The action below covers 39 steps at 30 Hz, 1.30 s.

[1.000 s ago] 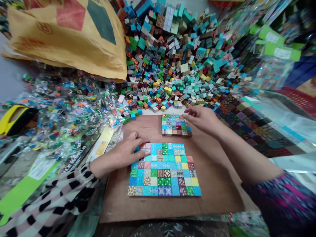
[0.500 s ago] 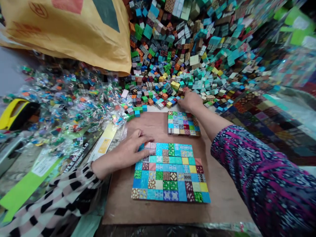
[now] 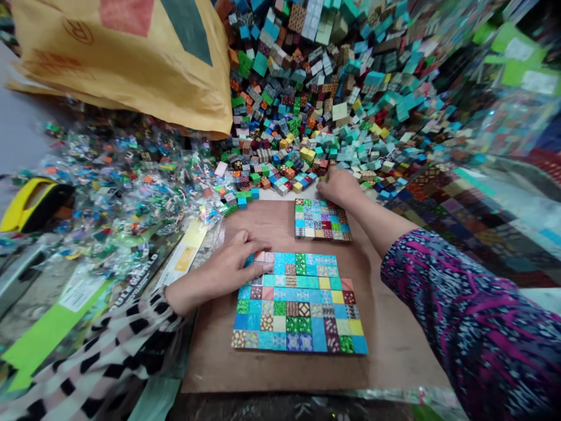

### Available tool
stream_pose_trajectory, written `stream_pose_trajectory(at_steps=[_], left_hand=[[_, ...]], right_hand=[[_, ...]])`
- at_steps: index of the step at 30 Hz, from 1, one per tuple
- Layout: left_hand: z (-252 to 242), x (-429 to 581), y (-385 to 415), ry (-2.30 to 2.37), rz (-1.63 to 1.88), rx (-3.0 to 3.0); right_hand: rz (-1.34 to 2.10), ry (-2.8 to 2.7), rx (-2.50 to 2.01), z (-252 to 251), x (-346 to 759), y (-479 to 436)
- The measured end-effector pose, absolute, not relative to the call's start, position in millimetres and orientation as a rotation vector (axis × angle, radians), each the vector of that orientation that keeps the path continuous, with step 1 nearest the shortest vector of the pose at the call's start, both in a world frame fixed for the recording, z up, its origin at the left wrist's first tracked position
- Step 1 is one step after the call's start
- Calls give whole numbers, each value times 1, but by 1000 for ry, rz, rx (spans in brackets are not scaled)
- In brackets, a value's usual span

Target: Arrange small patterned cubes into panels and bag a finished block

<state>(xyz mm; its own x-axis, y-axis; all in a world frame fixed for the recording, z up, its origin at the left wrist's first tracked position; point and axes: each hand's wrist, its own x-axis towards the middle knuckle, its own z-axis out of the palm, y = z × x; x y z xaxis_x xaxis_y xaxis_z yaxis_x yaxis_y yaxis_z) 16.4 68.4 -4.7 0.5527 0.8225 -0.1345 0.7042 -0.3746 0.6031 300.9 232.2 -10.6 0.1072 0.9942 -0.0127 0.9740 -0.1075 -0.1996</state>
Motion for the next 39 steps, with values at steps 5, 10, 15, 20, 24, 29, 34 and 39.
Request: stream_pose_trajectory(at_steps=[5, 10, 15, 20, 24, 29, 34, 39], left_hand=[[-7, 17, 69, 1256, 245, 2176], [-6, 17, 68, 1222, 272, 2189], [-5, 17, 68, 1212, 283, 2187], [-7, 16, 68, 1218, 313, 2196], [-10, 12, 69, 1217, 393, 2174], [-12, 8, 69, 1161, 457, 2165], [-11, 6, 69, 1178, 530, 2113], [-13, 5, 68, 1189, 562, 2085]], right_hand=[[178, -2107, -2196, -9, 304, 226], [179, -2220, -2169, -6, 305, 227], [172, -2153, -2144, 4, 305, 223], [239, -2305, -1666, 29, 259, 179], [375, -2636, -1331, 39, 205, 138], [393, -2840, -1322, 34, 175, 122], [498, -2653, -1236, 35, 205, 139], [227, -2199, -1748, 25, 287, 180]])
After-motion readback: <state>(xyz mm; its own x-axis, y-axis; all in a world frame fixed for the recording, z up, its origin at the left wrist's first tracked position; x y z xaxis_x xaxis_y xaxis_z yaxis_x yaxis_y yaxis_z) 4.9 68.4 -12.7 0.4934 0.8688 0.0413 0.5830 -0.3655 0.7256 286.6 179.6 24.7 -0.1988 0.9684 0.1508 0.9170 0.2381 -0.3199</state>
